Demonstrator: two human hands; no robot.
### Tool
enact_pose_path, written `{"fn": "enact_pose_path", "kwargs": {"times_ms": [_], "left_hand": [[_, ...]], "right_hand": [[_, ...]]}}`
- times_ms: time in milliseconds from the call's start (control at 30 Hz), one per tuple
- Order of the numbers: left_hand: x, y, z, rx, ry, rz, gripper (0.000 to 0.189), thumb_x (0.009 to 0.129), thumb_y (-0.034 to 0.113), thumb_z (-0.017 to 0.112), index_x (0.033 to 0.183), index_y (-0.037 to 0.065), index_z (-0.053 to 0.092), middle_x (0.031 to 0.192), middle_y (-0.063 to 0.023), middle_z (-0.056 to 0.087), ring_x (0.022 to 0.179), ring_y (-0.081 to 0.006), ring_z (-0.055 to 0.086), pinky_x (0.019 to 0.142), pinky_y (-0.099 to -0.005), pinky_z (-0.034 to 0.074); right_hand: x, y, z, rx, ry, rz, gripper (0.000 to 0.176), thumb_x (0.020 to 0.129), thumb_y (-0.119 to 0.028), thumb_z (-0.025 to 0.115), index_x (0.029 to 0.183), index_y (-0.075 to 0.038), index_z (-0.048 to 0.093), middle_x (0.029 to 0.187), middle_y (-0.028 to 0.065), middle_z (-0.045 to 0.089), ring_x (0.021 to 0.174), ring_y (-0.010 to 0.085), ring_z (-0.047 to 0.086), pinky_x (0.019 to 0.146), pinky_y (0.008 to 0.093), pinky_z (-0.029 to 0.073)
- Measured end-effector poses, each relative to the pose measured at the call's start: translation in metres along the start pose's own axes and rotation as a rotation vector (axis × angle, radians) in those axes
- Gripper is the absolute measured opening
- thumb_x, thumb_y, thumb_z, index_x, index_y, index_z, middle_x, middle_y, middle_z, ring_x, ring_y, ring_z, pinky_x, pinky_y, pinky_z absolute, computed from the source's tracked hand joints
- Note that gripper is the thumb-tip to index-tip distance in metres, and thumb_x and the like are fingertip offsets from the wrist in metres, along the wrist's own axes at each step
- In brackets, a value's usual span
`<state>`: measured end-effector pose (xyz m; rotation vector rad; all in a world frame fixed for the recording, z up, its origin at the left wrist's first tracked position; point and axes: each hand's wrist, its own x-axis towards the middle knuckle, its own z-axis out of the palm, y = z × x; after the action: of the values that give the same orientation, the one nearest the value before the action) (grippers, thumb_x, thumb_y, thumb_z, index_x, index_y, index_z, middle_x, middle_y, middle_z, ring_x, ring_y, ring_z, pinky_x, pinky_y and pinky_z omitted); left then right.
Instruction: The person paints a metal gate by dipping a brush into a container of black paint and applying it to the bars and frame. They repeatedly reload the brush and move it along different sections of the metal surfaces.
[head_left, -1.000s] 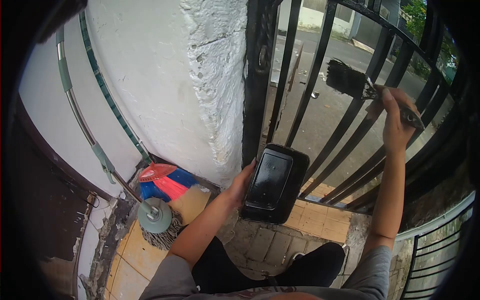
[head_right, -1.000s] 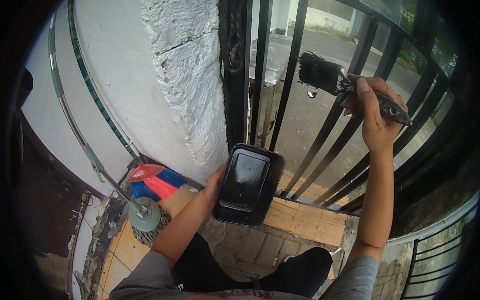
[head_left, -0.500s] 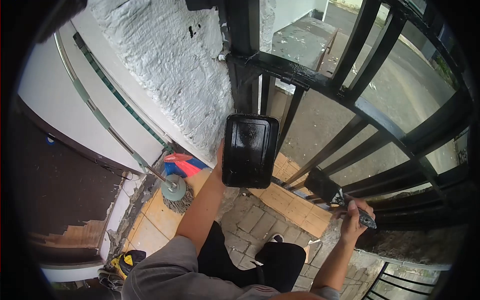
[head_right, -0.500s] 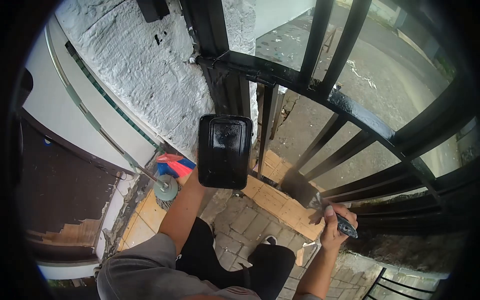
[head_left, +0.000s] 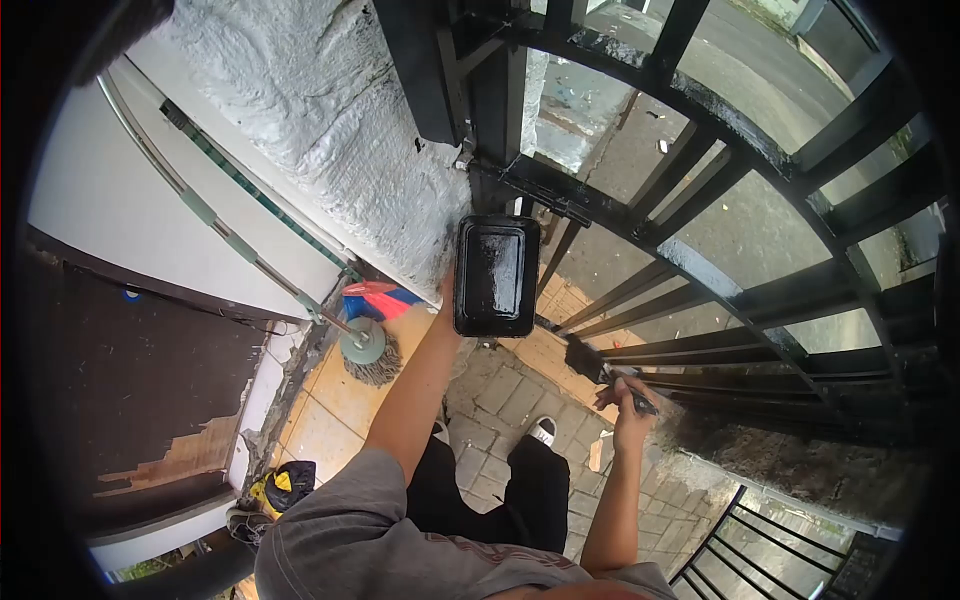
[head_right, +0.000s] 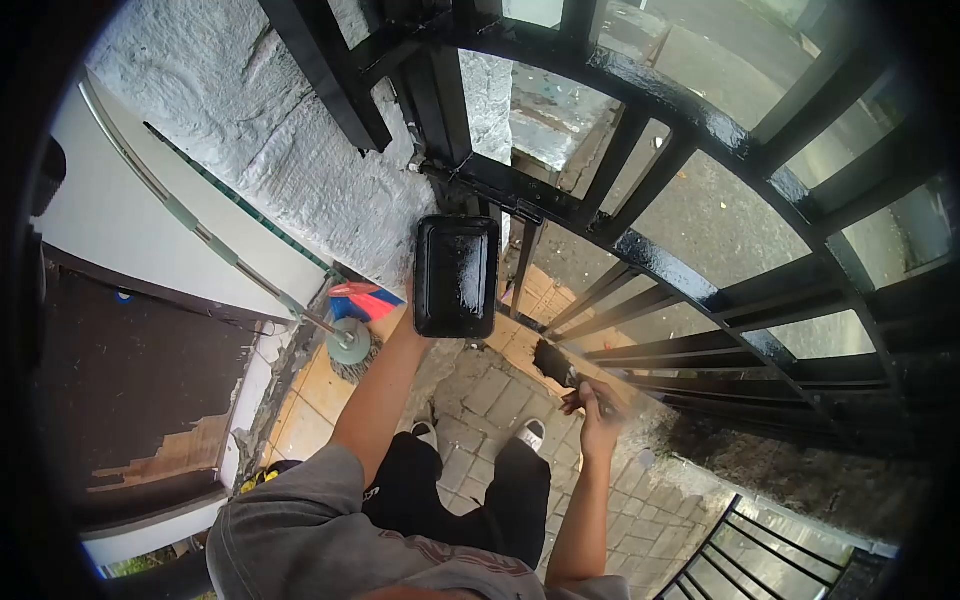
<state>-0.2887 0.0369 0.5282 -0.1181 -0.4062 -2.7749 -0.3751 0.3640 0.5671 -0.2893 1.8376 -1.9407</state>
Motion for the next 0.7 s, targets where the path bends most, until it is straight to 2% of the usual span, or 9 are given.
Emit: {"fn": "enact_pose_path", "kwargs": {"times_ms": [100,167,200,300,333,433,467,700], "left_hand": [[0.002,0.004,0.008,-0.037,0.107,-0.047,0.093,0.080,0.058,0.074,0.151,0.009,0.041,0.147,-0.0189,0.049,0.128,-0.0365,0.056,0.105,-0.0566,0.048],[0.004,0.005,0.006,-0.044,0.122,-0.070,0.094,0.079,0.058,0.075,0.151,0.009,0.041,0.147,-0.0188,0.049,0.129,-0.0366,0.056,0.105,-0.0565,0.048],[0.004,0.004,-0.006,-0.014,0.047,-0.063,0.096,0.078,0.060,0.075,0.152,0.009,0.040,0.148,-0.0183,0.049,0.130,-0.0365,0.055,0.106,-0.0559,0.048],[-0.004,0.002,0.012,0.063,0.107,-0.031,0.098,0.077,0.061,0.076,0.152,0.010,0.039,0.148,-0.0182,0.049,0.130,-0.0363,0.055,0.107,-0.0560,0.047],[-0.005,0.006,0.009,-0.096,0.073,-0.096,0.072,0.095,0.056,0.055,0.146,0.006,0.047,0.140,-0.0191,0.056,0.123,-0.0352,0.060,0.100,-0.0514,0.054],[-0.010,-0.005,-0.003,-0.011,0.060,-0.045,0.086,0.086,0.059,0.068,0.150,0.009,0.042,0.145,-0.0183,0.051,0.127,-0.0343,0.057,0.105,-0.0528,0.049],[-0.011,-0.003,-0.010,-0.066,-0.080,-0.003,0.078,0.091,0.058,0.062,0.147,0.007,0.046,0.142,-0.0173,0.055,0.123,-0.0329,0.060,0.100,-0.0497,0.054],[-0.001,0.008,0.006,-0.094,0.019,-0.013,0.077,0.091,0.058,0.061,0.146,0.005,0.045,0.136,-0.0184,0.057,0.117,-0.0343,0.062,0.096,-0.0498,0.056]], "right_hand": [[-0.029,0.002,0.009,-0.125,-0.042,0.049,0.018,0.095,-0.009,0.067,0.100,0.009,0.068,0.071,0.0125,0.068,0.057,0.0177,0.065,0.055,0.0280,0.053],[-0.050,0.012,0.008,-0.207,-0.046,0.073,0.017,0.096,-0.007,0.064,0.099,0.008,0.070,0.069,0.0119,0.069,0.056,0.0158,0.064,0.056,0.0276,0.052],[-0.058,0.019,0.001,-0.283,-0.076,0.067,0.017,0.097,-0.007,0.063,0.100,0.008,0.070,0.069,0.0117,0.069,0.056,0.0146,0.064,0.056,0.0275,0.053],[-0.087,0.006,-0.003,-0.336,-0.080,0.143,0.019,0.096,-0.009,0.065,0.101,0.008,0.070,0.070,0.0106,0.069,0.057,0.0131,0.064,0.054,0.0262,0.052],[-0.095,-0.002,-0.004,-0.317,-0.062,0.181,0.020,0.096,-0.010,0.066,0.101,0.008,0.071,0.070,0.0097,0.069,0.058,0.0122,0.064,0.055,0.0254,0.052],[-0.120,-0.021,-0.011,-0.311,-0.017,0.256,0.022,0.095,-0.012,0.067,0.101,0.009,0.071,0.070,0.0087,0.069,0.058,0.0113,0.064,0.055,0.0246,0.051],[-0.126,-0.015,-0.020,-0.344,-0.012,0.248,0.023,0.096,-0.012,0.066,0.103,0.009,0.070,0.071,0.0096,0.070,0.057,0.0121,0.064,0.054,0.0253,0.052],[-0.159,-0.010,-0.048,-0.442,0.059,0.313,0.024,0.097,-0.013,0.066,0.105,0.009,0.070,0.071,0.0102,0.070,0.056,0.0124,0.064,0.051,0.0253,0.051]]}}
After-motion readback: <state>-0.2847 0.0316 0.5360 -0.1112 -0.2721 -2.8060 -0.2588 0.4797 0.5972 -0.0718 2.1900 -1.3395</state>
